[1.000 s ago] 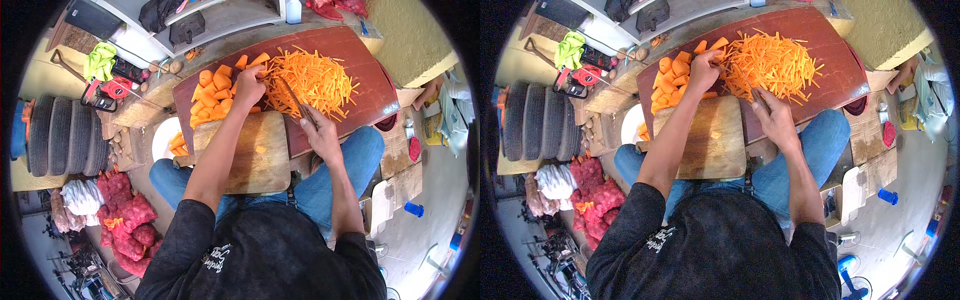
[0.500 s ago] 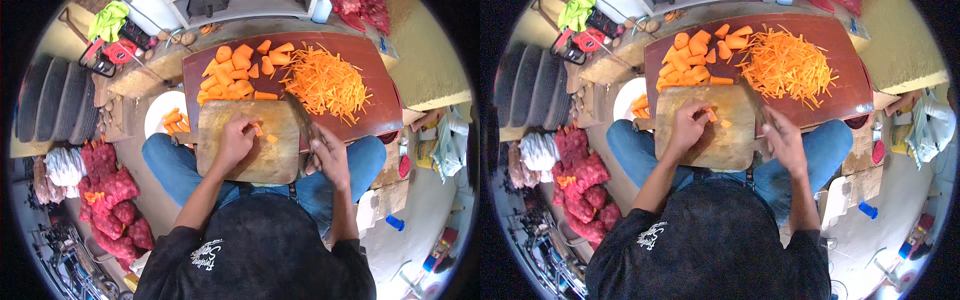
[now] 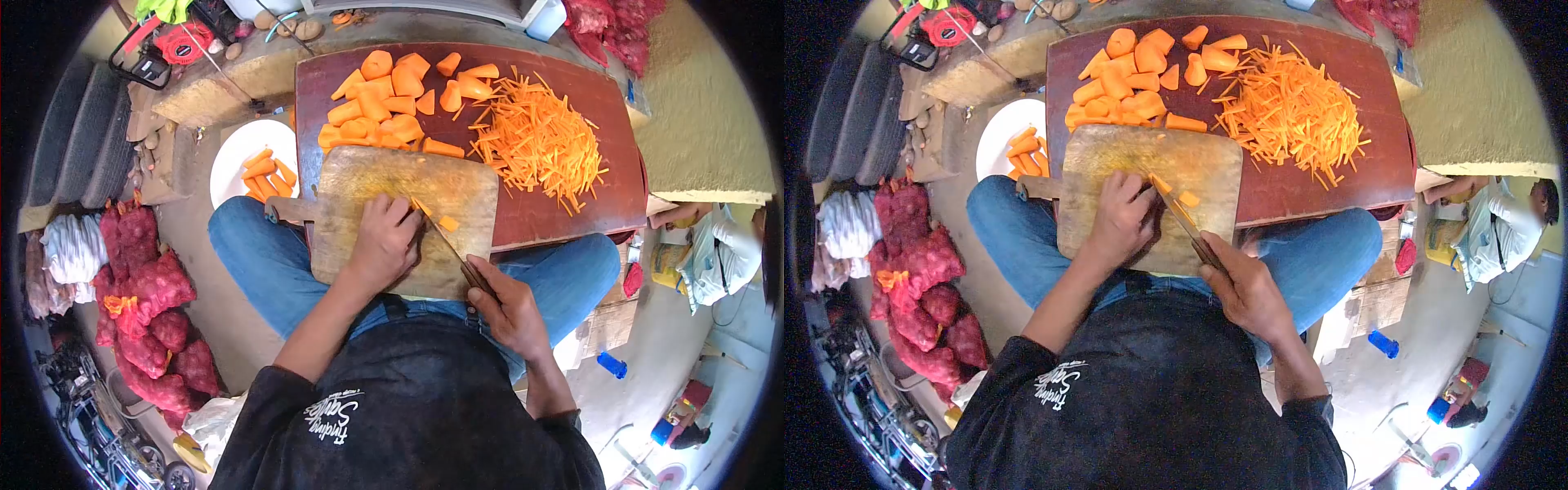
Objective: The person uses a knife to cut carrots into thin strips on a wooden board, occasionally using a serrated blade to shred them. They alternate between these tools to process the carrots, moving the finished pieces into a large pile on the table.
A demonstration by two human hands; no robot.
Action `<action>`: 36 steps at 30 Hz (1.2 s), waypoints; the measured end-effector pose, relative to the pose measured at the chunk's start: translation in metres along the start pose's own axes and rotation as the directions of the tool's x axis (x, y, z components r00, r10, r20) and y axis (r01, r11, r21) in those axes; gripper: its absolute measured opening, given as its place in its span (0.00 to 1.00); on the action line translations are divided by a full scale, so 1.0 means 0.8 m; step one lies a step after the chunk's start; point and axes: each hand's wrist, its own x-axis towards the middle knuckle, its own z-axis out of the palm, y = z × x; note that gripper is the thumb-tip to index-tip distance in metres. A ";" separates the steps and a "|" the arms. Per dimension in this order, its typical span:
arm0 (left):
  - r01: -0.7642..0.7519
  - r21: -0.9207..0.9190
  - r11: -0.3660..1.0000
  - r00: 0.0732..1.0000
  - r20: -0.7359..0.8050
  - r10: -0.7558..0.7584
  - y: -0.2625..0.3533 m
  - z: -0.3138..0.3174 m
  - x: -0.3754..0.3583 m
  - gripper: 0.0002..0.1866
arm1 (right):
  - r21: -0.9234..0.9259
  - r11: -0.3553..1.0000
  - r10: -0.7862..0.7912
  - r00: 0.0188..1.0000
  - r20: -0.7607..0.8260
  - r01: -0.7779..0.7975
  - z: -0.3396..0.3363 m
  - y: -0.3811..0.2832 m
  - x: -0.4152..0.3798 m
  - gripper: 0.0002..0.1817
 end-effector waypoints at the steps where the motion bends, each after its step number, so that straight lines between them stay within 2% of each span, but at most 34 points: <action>1: -0.006 0.006 1.000 1.000 -0.010 0.006 0.001 0.001 0.000 0.12 | -0.047 0.999 -0.014 1.000 0.008 0.015 -0.002 -0.003 0.003 0.26; 5: -0.006 0.012 1.000 0.999 -0.050 0.006 0.002 0.004 0.000 0.13 | -0.164 0.984 -0.060 0.998 0.019 0.062 0.006 -0.002 0.022 0.27; 8: 0.045 -0.026 0.999 0.998 -0.040 -0.046 -0.001 0.007 -0.005 0.16 | -0.107 0.994 0.030 0.998 0.063 -0.023 0.013 -0.024 0.062 0.26; 11: 0.038 -0.083 0.996 0.994 -0.096 -0.046 -0.007 0.011 -0.004 0.11 | -0.097 0.992 -0.081 0.997 0.016 0.082 0.020 -0.010 0.076 0.26; 14: 0.030 -0.081 0.996 0.992 -0.119 -0.040 -0.006 0.010 -0.003 0.11 | -0.060 0.996 0.074 0.995 0.072 -0.070 0.011 -0.037 0.057 0.26; 17: 0.056 -0.097 0.994 0.991 -0.112 -0.067 -0.005 0.010 -0.004 0.11 | -0.127 0.991 0.047 0.998 0.032 -0.042 0.024 -0.020 0.054 0.26; 20: 0.078 -0.093 0.993 0.993 -0.084 -0.085 -0.007 0.013 -0.006 0.12 | -0.120 0.992 -0.025 0.999 0.044 0.030 0.030 -0.019 0.082 0.25; 23: 0.056 -0.102 0.993 0.990 -0.120 -0.068 -0.008 0.013 -0.005 0.12 | -0.082 0.995 -0.058 0.998 0.010 0.058 0.030 -0.020 0.074 0.25; 26: 0.043 -0.118 0.992 0.986 -0.154 -0.061 -0.008 0.016 -0.005 0.08 | -0.103 0.994 -0.032 0.999 0.001 0.032 0.030 -0.021 0.063 0.24; 29: 0.073 -0.101 0.992 0.990 -0.114 -0.085 -0.004 0.011 -0.005 0.08 | -0.062 0.997 -0.048 0.998 0.041 0.050 0.033 -0.023 0.084 0.25; 32: 0.062 -0.132 0.989 0.989 -0.125 -0.079 -0.008 0.015 -0.006 0.07 | -0.056 0.998 0.015 0.998 0.062 -0.012 0.026 -0.028 0.091 0.26; 35: 0.063 -0.165 0.984 0.974 -0.206 -0.097 -0.011 0.017 -0.007 0.09 | -0.012 1.000 0.012 0.999 -0.037 -0.013 0.015 -0.022 0.065 0.26; 36: 0.079 -0.192 0.978 0.969 -0.217 -0.120 -0.012 0.018 -0.007 0.08 | 0.029 0.998 0.059 0.997 -0.043 -0.058 0.012 -0.019 0.053 0.25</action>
